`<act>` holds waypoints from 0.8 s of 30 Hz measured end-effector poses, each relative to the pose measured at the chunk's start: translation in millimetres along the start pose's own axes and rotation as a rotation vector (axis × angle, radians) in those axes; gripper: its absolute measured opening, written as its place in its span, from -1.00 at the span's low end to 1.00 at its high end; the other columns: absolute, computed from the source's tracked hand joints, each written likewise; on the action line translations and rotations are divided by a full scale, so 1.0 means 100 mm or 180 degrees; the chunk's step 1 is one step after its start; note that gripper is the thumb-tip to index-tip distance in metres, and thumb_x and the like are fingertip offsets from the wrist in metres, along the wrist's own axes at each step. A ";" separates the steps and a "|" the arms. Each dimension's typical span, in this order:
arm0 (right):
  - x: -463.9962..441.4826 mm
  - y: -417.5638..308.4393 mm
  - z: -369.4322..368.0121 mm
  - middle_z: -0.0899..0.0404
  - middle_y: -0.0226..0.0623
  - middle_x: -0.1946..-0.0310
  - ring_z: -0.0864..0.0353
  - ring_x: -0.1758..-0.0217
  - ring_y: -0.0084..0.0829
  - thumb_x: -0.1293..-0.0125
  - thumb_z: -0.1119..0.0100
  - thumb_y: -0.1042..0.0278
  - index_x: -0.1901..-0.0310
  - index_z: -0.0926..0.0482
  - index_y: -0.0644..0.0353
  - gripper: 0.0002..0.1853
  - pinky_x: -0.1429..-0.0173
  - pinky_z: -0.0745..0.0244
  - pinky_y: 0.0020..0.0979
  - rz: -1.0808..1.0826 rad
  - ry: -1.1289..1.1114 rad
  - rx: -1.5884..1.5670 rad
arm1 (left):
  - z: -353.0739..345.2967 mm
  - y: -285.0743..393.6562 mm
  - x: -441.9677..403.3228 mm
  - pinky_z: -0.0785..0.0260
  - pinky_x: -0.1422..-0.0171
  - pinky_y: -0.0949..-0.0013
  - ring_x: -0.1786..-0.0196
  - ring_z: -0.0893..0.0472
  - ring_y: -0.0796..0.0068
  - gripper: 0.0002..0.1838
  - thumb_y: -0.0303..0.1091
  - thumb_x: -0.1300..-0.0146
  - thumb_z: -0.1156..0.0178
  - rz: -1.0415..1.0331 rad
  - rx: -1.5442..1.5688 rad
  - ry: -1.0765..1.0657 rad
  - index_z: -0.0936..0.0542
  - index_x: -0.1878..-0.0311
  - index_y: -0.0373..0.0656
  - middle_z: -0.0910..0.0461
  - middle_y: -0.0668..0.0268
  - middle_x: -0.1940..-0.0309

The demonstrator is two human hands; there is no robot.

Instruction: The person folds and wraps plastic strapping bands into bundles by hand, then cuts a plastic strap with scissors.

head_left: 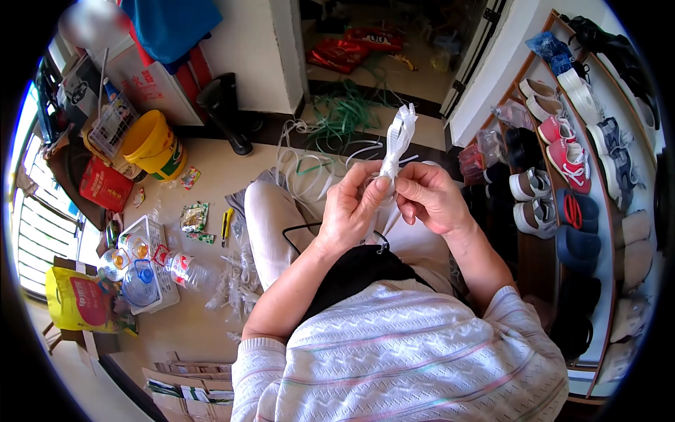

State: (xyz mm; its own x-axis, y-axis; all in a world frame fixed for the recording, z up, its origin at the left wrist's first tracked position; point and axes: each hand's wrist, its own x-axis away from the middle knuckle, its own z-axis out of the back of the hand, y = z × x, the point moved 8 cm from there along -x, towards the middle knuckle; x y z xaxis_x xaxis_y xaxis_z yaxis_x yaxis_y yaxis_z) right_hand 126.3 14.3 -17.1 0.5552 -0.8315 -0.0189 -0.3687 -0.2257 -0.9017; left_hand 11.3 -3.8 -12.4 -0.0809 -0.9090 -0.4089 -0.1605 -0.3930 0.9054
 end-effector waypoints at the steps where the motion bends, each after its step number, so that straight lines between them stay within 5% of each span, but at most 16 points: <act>1: -0.01 0.01 0.02 -0.50 -0.34 0.54 -0.45 0.64 -0.62 -0.25 -0.17 0.36 0.30 -0.50 0.29 -0.84 0.59 -0.43 -0.62 0.0060 0.0001 -0.0114 | -0.01 0.00 0.00 -0.38 0.13 0.53 0.26 -0.50 0.65 -0.67 -0.22 -0.33 -0.06 0.0015 -0.0041 -0.0020 -0.45 0.00 -0.28 -0.59 0.31 0.36; 8: -0.04 0.01 0.03 -0.49 -0.37 0.54 -0.44 0.62 -0.63 -0.26 -0.15 0.36 0.25 -0.52 0.29 -0.84 0.58 -0.42 -0.61 0.0151 0.0119 -0.0241 | 0.01 0.00 0.01 -0.38 0.18 0.52 0.31 -0.50 0.64 -0.68 -0.22 -0.32 -0.08 0.0025 -0.0235 0.0044 -0.47 0.03 -0.28 -0.58 0.31 0.42; 15: -0.07 -0.67 0.18 -0.50 -0.42 0.53 -0.43 0.60 -0.68 -0.27 -0.15 0.32 0.20 -0.52 0.23 -0.83 0.59 -0.34 -0.65 0.1138 0.0643 0.0777 | -0.06 -0.14 0.05 -0.32 0.41 0.62 0.41 -0.47 0.73 -0.66 -0.18 -0.33 -0.05 0.0539 -0.0115 -0.0440 -0.44 -0.01 -0.24 -0.50 0.44 0.41; 24: -0.08 -0.87 0.25 -0.45 -0.50 0.63 -0.35 0.65 -0.71 -0.25 -0.15 0.41 0.42 -0.48 0.24 -0.86 0.56 -0.26 -0.63 0.1610 0.1157 0.2546 | -0.10 -0.19 0.09 -0.30 0.49 0.60 0.45 -0.49 0.68 -0.65 -0.10 -0.32 -0.05 0.1148 0.0595 -0.0571 -0.47 0.02 -0.20 -0.50 0.43 0.43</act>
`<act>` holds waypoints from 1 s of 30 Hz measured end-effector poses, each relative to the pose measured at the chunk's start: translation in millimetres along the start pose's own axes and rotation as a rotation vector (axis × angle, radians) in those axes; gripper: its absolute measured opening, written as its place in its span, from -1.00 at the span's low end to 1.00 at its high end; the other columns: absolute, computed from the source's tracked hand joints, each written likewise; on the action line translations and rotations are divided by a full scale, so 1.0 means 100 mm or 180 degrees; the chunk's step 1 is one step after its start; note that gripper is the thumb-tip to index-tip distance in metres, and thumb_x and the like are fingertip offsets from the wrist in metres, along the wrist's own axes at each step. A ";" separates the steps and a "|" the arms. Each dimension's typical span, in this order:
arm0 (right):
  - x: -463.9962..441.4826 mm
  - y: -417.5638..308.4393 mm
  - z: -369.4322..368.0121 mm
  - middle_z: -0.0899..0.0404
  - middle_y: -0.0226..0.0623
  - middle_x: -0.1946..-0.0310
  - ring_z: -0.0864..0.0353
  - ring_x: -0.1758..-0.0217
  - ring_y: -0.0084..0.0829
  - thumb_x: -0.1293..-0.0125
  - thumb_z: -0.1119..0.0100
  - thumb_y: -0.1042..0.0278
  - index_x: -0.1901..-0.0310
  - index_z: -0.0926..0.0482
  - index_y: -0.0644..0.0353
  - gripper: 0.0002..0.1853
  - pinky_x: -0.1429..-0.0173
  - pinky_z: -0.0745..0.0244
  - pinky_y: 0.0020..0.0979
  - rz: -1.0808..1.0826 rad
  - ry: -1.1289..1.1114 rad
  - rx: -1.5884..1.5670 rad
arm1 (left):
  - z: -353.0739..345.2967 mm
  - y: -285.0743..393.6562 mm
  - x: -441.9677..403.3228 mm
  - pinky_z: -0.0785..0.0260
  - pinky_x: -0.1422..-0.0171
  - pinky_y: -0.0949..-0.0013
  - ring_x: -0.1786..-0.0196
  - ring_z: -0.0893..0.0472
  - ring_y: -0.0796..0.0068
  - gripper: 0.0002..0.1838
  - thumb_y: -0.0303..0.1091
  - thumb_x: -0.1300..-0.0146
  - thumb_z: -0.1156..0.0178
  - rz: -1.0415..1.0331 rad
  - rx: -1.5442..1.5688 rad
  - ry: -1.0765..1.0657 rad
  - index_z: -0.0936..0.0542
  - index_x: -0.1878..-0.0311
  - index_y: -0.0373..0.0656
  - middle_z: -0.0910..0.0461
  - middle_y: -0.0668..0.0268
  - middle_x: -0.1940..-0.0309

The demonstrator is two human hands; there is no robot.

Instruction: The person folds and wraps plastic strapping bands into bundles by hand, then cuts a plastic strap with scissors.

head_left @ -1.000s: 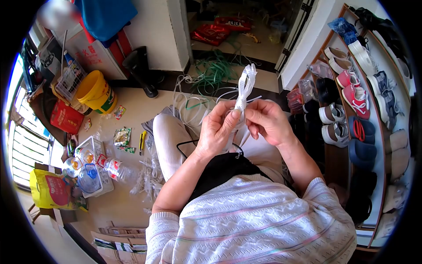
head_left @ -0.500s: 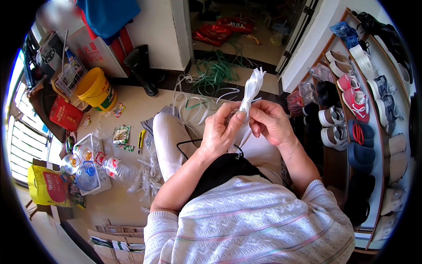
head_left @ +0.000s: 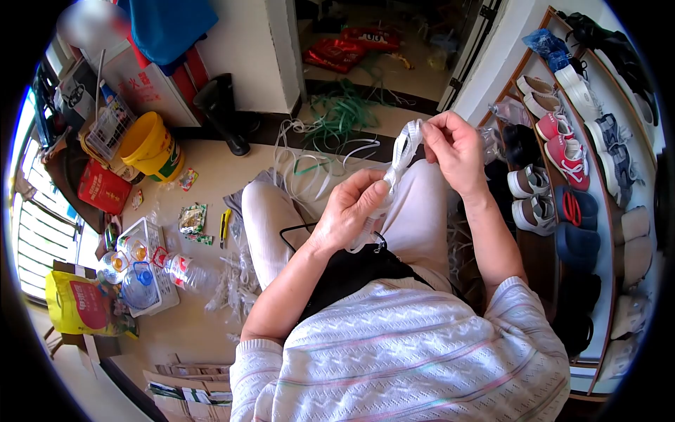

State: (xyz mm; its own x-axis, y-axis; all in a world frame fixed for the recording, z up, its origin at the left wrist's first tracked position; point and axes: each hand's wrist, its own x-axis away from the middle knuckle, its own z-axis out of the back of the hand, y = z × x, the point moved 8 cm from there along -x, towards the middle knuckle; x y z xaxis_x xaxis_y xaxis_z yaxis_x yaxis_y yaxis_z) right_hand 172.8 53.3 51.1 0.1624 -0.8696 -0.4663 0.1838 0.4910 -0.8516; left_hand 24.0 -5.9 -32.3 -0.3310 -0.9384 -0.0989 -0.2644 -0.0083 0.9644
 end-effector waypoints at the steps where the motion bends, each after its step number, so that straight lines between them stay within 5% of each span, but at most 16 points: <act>1: 0.01 -0.03 0.00 -0.44 -0.48 0.64 -0.35 0.66 -0.67 -0.24 -0.16 0.42 0.44 -0.47 0.25 -0.86 0.56 -0.26 -0.59 0.0146 0.0101 0.0332 | 0.00 -0.01 0.00 -0.30 0.49 0.60 0.45 -0.49 0.68 -0.65 -0.10 -0.32 -0.05 0.0088 0.0060 0.0015 -0.47 0.03 -0.19 -0.50 0.43 0.43; 5: 0.02 -0.19 -0.05 -0.44 -0.35 0.66 -0.38 0.66 -0.49 -0.19 -0.17 0.47 0.49 -0.41 0.26 -0.83 0.54 -0.28 -0.46 0.1095 0.0395 0.1443 | 0.09 -0.08 -0.04 -0.31 0.50 0.59 0.44 -0.50 0.68 -0.67 -0.12 -0.33 -0.04 0.0094 -0.0103 0.0152 -0.47 0.04 -0.19 -0.50 0.43 0.43; 11: -0.01 -0.12 -0.10 -0.42 -0.30 0.66 -0.39 0.65 -0.42 -0.17 -0.17 0.49 0.53 -0.36 0.25 -0.80 0.52 -0.29 -0.45 0.1176 0.0251 0.1683 | 0.16 -0.11 -0.05 -0.30 0.49 0.60 0.46 -0.48 0.69 -0.67 -0.13 -0.34 -0.02 0.0009 -0.0309 0.0304 -0.47 0.06 -0.22 -0.50 0.42 0.43; 20: -0.16 0.43 -0.09 -0.32 -0.55 0.69 -0.30 0.66 -0.73 -0.26 -0.13 0.38 0.42 -0.44 0.23 -0.85 0.59 -0.23 -0.61 0.0077 0.0453 0.0504 | 0.18 -0.16 -0.04 -0.30 0.47 0.60 0.46 -0.44 0.69 -0.55 0.02 -0.32 0.01 0.0462 0.0359 0.0350 -0.42 0.03 -0.23 -0.47 0.42 0.41; 24: -0.16 0.63 -0.24 -0.34 -0.52 0.63 -0.32 0.58 -0.72 -0.35 -0.01 0.25 0.31 -0.47 0.21 -0.80 0.51 -0.27 -0.64 -0.0405 -0.0112 0.0006 | 0.29 -0.06 0.04 -0.32 0.47 0.55 0.50 -0.44 0.66 -0.40 -0.09 -0.09 -0.31 -0.0036 -0.0651 0.0199 -0.41 -0.07 -0.32 -0.44 0.36 0.46; 25: -0.20 0.70 -0.24 -0.35 -0.51 0.61 -0.32 0.56 -0.72 -0.35 0.00 0.25 0.27 -0.47 0.22 -0.80 0.49 -0.26 -0.64 -0.0491 -0.0135 -0.0068 | 0.42 -0.02 0.02 -0.35 0.45 0.56 0.52 -0.46 0.64 -0.46 -0.15 -0.08 -0.33 -0.0609 -0.0923 0.0385 -0.44 -0.03 -0.31 -0.47 0.37 0.44; 27: -0.21 0.91 -0.19 -0.37 -0.53 0.57 -0.34 0.55 -0.71 -0.35 -0.03 0.25 0.22 -0.46 0.19 -0.82 0.49 -0.28 -0.64 -0.0708 -0.0096 -0.0289 | 0.66 0.08 0.18 -0.38 0.37 0.55 0.46 -0.50 0.63 -0.52 -0.24 -0.08 -0.33 -0.0160 -0.0223 0.0495 -0.47 -0.01 -0.29 -0.51 0.36 0.40; 30: -0.13 1.52 0.03 -0.40 -0.53 0.55 -0.36 0.56 -0.71 -0.32 -0.07 0.27 0.23 -0.46 0.18 -0.84 0.51 -0.29 -0.65 -0.1152 -0.0210 0.0065 | 1.41 0.09 0.47 -0.41 0.31 0.52 0.39 -0.55 0.62 -0.58 -0.31 -0.10 -0.30 -0.0438 -0.0350 0.1351 -0.48 0.00 -0.29 -0.57 0.31 0.37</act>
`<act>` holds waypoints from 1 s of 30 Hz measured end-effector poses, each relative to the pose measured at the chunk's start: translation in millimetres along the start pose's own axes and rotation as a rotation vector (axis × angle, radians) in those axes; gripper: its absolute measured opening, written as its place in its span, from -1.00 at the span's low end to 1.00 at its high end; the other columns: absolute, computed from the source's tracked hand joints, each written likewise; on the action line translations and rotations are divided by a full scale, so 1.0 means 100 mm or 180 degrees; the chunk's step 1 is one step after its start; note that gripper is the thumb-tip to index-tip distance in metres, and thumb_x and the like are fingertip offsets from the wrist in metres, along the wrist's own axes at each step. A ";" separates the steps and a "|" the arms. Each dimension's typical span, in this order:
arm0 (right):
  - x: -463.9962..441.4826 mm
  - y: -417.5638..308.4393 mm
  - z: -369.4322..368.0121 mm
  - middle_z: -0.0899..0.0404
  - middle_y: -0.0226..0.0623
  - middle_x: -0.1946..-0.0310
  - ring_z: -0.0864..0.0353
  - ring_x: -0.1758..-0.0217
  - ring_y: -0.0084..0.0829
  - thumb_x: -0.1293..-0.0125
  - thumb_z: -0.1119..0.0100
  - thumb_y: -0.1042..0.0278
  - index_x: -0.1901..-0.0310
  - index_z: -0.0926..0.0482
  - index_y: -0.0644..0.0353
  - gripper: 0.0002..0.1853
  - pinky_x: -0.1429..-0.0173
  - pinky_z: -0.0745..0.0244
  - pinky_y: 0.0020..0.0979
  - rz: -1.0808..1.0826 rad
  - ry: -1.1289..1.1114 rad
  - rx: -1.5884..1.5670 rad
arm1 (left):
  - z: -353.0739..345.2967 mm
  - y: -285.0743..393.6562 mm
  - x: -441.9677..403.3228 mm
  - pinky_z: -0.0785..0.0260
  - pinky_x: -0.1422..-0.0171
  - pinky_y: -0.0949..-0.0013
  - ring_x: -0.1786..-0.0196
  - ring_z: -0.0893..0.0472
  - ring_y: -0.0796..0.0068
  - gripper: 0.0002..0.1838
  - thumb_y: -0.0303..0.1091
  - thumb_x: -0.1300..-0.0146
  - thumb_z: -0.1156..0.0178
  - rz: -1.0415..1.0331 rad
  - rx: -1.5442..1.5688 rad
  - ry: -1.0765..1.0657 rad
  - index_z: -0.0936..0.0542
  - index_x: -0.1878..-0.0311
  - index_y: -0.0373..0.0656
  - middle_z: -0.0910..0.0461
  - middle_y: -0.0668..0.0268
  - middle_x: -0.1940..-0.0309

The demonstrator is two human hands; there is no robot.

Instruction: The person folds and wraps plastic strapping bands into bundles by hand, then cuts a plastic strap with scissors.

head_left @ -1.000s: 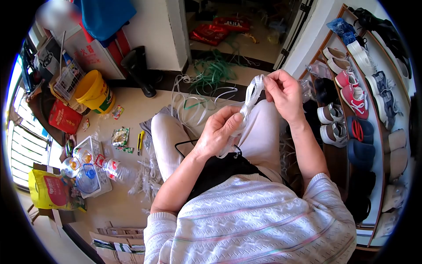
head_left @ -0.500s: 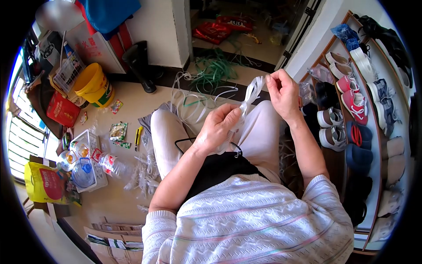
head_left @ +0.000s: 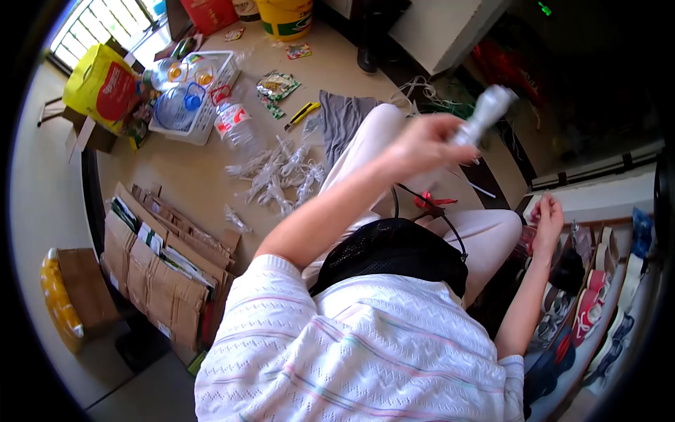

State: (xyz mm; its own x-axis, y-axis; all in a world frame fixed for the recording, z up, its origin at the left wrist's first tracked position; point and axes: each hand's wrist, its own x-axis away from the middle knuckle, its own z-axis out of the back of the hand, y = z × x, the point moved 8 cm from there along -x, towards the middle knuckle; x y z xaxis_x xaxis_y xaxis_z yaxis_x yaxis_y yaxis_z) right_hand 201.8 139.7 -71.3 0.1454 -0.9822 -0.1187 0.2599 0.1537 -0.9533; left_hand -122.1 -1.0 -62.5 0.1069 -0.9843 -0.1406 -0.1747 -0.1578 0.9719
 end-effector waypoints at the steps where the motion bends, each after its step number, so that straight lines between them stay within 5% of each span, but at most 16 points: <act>1: 0.00 0.15 0.04 -0.41 -0.53 0.55 -0.36 0.56 -0.71 -0.32 -0.07 0.28 0.24 -0.46 0.18 -0.85 0.52 -0.29 -0.66 -0.0143 -0.0013 0.0120 | 0.33 -0.02 0.07 -0.43 0.32 0.52 0.40 -0.56 0.60 -0.61 -0.32 -0.12 -0.28 0.0034 0.0026 0.0205 -0.49 0.02 -0.28 -0.57 0.31 0.39; 5: 0.12 0.53 0.11 -0.42 -0.53 0.56 -0.35 0.59 -0.71 -0.32 -0.08 0.29 0.26 -0.46 0.17 -0.86 0.55 -0.27 -0.66 -0.0571 -0.0111 0.0112 | 1.63 -0.40 0.66 -0.39 0.34 0.50 0.41 -0.54 0.60 -0.61 -0.27 -0.11 -0.29 0.0368 0.0268 0.1608 -0.50 0.04 -0.26 -0.55 0.33 0.38; 8: 0.11 0.67 0.17 -0.41 -0.52 0.56 -0.34 0.60 -0.71 -0.31 -0.08 0.29 0.26 -0.46 0.17 -0.87 0.56 -0.26 -0.66 -0.0621 -0.0205 0.0303 | 2.35 -0.86 1.23 -0.31 0.34 0.46 0.42 -0.49 0.63 -0.62 -0.26 -0.09 -0.30 0.0929 -0.0659 0.2072 -0.54 0.06 -0.23 -0.55 0.39 0.44; 10: 0.07 0.72 0.19 -0.41 -0.52 0.56 -0.34 0.60 -0.71 -0.31 -0.08 0.30 0.25 -0.47 0.17 -0.87 0.56 -0.25 -0.66 -0.0623 -0.0235 0.0433 | 2.92 -1.40 1.58 -0.36 0.25 0.43 0.36 -0.54 0.51 -0.54 -0.27 0.01 -0.33 0.1336 -0.1689 0.2293 -0.54 0.02 -0.25 -0.60 0.28 0.30; 13: 0.05 0.67 0.20 -0.41 -0.51 0.56 -0.34 0.60 -0.71 -0.31 -0.07 0.30 0.24 -0.48 0.17 -0.87 0.56 -0.24 -0.66 -0.0727 -0.0057 0.0591 | 3.36 -1.83 2.02 -0.27 -0.23 0.28 -0.13 -0.48 0.18 -0.29 -0.14 0.16 -0.37 0.2577 -0.2876 0.2485 -0.46 -0.13 -0.21 -0.51 0.05 -0.03; 14: 0.03 0.69 0.21 -0.41 -0.51 0.56 -0.34 0.60 -0.71 -0.31 -0.07 0.30 0.23 -0.49 0.17 -0.86 0.56 -0.23 -0.66 -0.0666 -0.0076 0.0634 | 3.40 -1.87 2.02 -0.25 -0.26 0.30 -0.14 -0.47 0.19 -0.26 -0.13 0.15 -0.35 0.2638 -0.3040 0.2522 -0.43 -0.17 -0.21 -0.49 0.07 -0.07; 17: -0.12 0.79 0.27 -0.44 -0.50 0.55 -0.36 0.57 -0.70 -0.31 -0.07 0.28 0.21 -0.50 0.19 -0.83 0.54 -0.27 -0.63 -0.0520 -0.0047 0.1129 | 3.34 -1.78 1.60 -0.29 -0.20 0.31 -0.11 -0.50 0.21 -0.39 -0.21 0.09 -0.32 0.1779 -0.2881 0.2646 -0.49 -0.10 -0.20 -0.52 0.07 -0.03; 22: -0.50 1.08 0.49 -0.61 -0.31 0.50 -0.59 0.48 -0.39 -0.23 -0.11 0.22 0.25 -0.55 0.13 -0.82 0.41 -0.45 -0.36 0.0416 0.0530 0.2627 | 2.62 -1.11 0.08 -0.33 -0.11 0.37 0.01 -0.57 0.29 -0.55 -0.24 0.00 -0.24 -0.0046 -0.2253 0.2268 -0.56 0.02 -0.23 -0.59 0.11 0.07; 23: -0.43 0.93 0.40 -0.61 -0.24 0.49 -0.61 0.42 -0.22 -0.20 -0.12 0.23 0.28 -0.56 0.07 -0.85 0.37 -0.45 -0.26 0.0568 0.0680 0.2977 | 2.28 -0.85 -0.21 -0.34 -0.10 0.37 0.04 -0.58 0.27 -0.59 -0.23 -0.01 -0.23 -0.0178 -0.2233 0.2165 -0.58 0.05 -0.19 -0.60 0.13 0.12; 26: -0.31 1.11 0.28 -0.59 -0.22 0.47 -0.58 0.37 -0.13 -0.21 -0.08 0.23 0.33 -0.54 0.05 -0.87 0.31 -0.44 -0.21 0.0531 0.0751 0.3455 | 1.59 -0.59 -1.05 -0.37 -0.05 0.34 0.08 -0.58 0.22 -0.66 -0.24 0.01 -0.22 -0.0437 -0.2156 0.1774 -0.63 0.12 -0.12 -0.61 0.15 0.16; 27: -0.27 1.24 0.27 -0.58 -0.21 0.46 -0.58 0.35 -0.11 -0.20 -0.07 0.23 0.34 -0.53 0.04 -0.88 0.29 -0.43 -0.18 0.0642 0.0769 0.3355 | 1.37 -0.53 -1.31 -0.36 -0.05 0.44 0.08 -0.59 0.44 -0.65 -0.28 -0.05 -0.23 -0.0443 -0.2304 0.1634 -0.60 0.08 -0.20 -0.63 0.19 0.16; 30: -0.36 1.29 0.19 -0.57 -0.20 0.46 -0.57 0.34 -0.12 -0.20 -0.06 0.24 0.35 -0.52 0.04 -0.89 0.26 -0.43 -0.17 0.0162 0.0552 0.3426 | 0.99 -0.66 -2.01 -0.39 -0.01 0.36 0.11 -0.59 0.26 -0.66 -0.21 -0.02 -0.20 -0.0652 -0.2638 0.1390 -0.62 0.12 -0.12 -0.62 0.17 0.18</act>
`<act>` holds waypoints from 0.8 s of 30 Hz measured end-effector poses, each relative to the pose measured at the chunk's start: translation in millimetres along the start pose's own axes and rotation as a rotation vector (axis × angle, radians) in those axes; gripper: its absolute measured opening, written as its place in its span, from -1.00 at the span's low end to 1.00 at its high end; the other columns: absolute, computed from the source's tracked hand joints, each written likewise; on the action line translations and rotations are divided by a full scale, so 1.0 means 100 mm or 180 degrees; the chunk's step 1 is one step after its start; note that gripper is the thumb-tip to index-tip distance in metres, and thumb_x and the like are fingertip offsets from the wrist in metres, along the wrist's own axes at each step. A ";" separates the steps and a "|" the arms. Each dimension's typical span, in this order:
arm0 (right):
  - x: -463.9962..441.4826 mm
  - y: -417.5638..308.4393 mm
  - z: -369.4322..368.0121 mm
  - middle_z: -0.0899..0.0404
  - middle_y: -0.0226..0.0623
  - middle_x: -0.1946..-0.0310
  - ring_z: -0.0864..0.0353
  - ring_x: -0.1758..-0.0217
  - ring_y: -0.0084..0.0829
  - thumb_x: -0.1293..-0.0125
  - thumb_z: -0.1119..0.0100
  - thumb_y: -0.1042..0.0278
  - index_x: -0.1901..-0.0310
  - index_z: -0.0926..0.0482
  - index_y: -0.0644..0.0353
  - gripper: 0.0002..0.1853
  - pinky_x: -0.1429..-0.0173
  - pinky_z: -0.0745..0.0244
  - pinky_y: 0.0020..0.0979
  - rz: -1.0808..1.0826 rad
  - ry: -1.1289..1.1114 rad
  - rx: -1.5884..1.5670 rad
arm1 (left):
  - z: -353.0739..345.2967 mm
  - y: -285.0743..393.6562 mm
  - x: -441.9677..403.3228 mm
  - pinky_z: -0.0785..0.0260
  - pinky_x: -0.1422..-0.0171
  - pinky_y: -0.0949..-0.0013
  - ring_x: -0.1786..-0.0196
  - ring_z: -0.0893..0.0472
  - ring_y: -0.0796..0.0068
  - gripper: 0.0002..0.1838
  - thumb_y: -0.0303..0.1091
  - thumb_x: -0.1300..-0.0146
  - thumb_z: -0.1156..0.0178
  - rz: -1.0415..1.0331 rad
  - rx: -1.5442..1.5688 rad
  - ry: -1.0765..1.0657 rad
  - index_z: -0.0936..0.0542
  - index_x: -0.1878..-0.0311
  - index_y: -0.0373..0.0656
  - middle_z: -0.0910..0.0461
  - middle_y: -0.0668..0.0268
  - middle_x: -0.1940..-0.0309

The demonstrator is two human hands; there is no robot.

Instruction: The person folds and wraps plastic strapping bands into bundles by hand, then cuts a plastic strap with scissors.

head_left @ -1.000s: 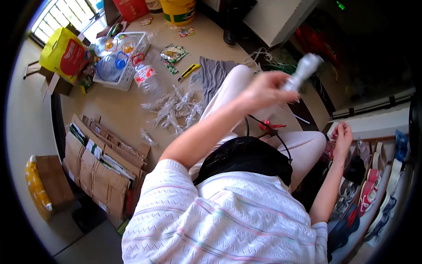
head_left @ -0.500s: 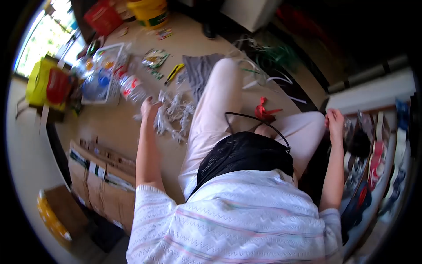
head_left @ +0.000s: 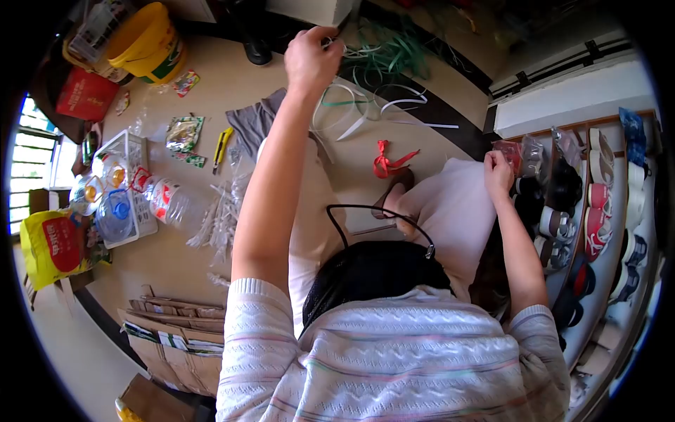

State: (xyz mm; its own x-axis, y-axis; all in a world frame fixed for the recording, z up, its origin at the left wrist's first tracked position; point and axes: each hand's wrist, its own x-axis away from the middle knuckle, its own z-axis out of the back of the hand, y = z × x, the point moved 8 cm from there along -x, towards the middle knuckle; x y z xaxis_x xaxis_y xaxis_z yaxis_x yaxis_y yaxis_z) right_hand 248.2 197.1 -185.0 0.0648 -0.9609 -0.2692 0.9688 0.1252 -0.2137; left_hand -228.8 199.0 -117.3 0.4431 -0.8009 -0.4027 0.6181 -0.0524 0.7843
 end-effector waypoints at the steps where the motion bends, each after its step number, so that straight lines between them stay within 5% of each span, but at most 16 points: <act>1: -0.04 0.03 -0.05 -0.57 -0.20 0.46 -0.57 0.35 -0.12 -0.20 -0.06 0.25 0.35 -0.52 0.04 -0.89 0.27 -0.43 -0.17 -0.0156 -0.0185 -0.0013 | -0.20 -0.04 -0.10 -0.39 0.01 0.34 0.13 -0.59 0.21 -0.67 -0.20 -0.01 -0.20 0.0029 -0.0036 -0.0080 -0.63 0.14 -0.10 -0.61 0.17 0.19; 6: -0.55 0.09 -0.72 -0.59 -0.15 0.48 -0.61 0.40 -0.26 -0.18 -0.08 0.29 0.35 -0.57 0.18 -0.84 0.30 -0.45 -0.34 -0.0140 -0.1065 -0.0578 | -0.66 -0.28 -0.16 -0.37 0.05 0.28 0.18 -0.56 0.16 -0.70 -0.20 0.01 -0.19 0.0095 -0.0136 -0.0342 -0.64 0.20 -0.07 -0.58 0.16 0.24; 7: -0.65 0.01 -0.99 -0.48 -0.42 0.65 -0.42 0.60 -0.61 -0.22 -0.08 0.36 0.37 -0.55 0.21 -0.87 0.50 -0.31 -0.52 -0.0076 -0.1189 -0.0773 | -0.65 -0.23 -0.20 -0.37 0.05 0.27 0.19 -0.55 0.15 -0.71 -0.21 0.01 -0.19 0.0102 -0.0077 -0.0365 -0.64 0.20 -0.07 -0.57 0.16 0.25; 10: -0.66 -0.29 -2.10 -0.49 -0.48 0.55 -0.40 0.59 -0.68 -0.20 -0.10 0.31 0.31 -0.55 0.16 -0.87 0.62 -0.21 -0.62 -0.1444 -0.2644 -0.1553 | -0.69 -0.33 -0.23 -0.37 0.07 0.26 0.19 -0.55 0.15 -0.71 -0.22 0.00 -0.18 0.0139 -0.0410 -0.0450 -0.63 0.19 -0.09 -0.57 0.15 0.24; 15: -0.33 -0.81 -3.68 -0.55 -0.47 0.40 -0.48 0.50 -0.65 -0.18 -0.15 0.28 0.11 -0.46 0.08 -0.76 0.59 -0.33 -0.53 -0.2564 -0.3248 -0.2564 | -0.75 -0.36 -0.10 -0.38 0.06 0.29 0.17 -0.55 0.14 -0.75 -0.33 -0.01 -0.19 0.0114 -0.0533 -0.0900 -0.61 0.20 -0.14 -0.56 0.16 0.21; 17: -0.15 -0.89 -4.19 -0.55 -0.34 0.18 -0.53 0.23 -0.49 -0.14 -0.21 0.30 -0.09 -0.36 0.05 -0.54 0.32 -0.46 -0.34 -0.2840 -0.3442 -0.2727 | -0.79 -0.35 -0.06 -0.38 0.04 0.30 0.16 -0.55 0.15 -0.77 -0.40 0.00 -0.21 0.0065 -0.0529 -0.1094 -0.60 0.21 -0.16 -0.56 0.18 0.20; 20: -0.04 -1.02 -4.57 -0.40 -0.24 -0.11 -0.35 -0.14 -0.29 -0.10 -0.26 0.29 -0.29 -0.14 -0.02 -0.28 -0.08 -0.29 0.00 -0.3259 -0.2985 -0.2570 | -0.84 -0.36 -0.03 -0.36 0.01 0.23 0.09 -0.48 0.12 -0.75 -0.47 0.03 -0.22 0.0245 -0.0328 -0.1323 -0.58 0.20 -0.14 -0.52 0.18 0.16; 23: -0.07 -1.42 -4.57 -0.19 -0.22 -0.29 -0.07 -0.33 -0.18 -0.10 -0.26 0.27 -0.38 0.07 -0.07 -0.13 -0.28 0.09 0.16 -0.3386 -0.3283 -0.3155 | -0.87 -0.31 -0.06 -0.38 0.01 0.30 0.11 -0.54 0.17 -0.78 -0.49 0.00 -0.22 0.0234 -0.0370 -0.1416 -0.59 0.21 -0.19 -0.55 0.19 0.15; 24: -0.05 -1.46 -4.63 -0.31 -0.26 -0.19 -0.22 -0.25 -0.26 -0.09 -0.29 0.23 -0.36 0.01 -0.08 -0.15 -0.28 0.09 0.16 -0.3445 -0.3201 -0.3156 | -0.91 -0.32 -0.06 -0.38 0.01 0.29 0.09 -0.54 0.17 -0.77 -0.48 0.00 -0.21 0.0272 -0.0371 -0.1479 -0.59 0.20 -0.18 -0.54 0.19 0.14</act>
State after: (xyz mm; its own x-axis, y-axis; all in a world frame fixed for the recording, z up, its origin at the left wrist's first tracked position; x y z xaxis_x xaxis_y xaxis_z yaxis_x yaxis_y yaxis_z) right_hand -3.8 298.0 -587.3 0.0324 -0.4257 0.9043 0.2052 -0.8826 -0.4229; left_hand -192.3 259.6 -182.6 0.1750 -0.9824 -0.0650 0.6726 0.0710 0.7366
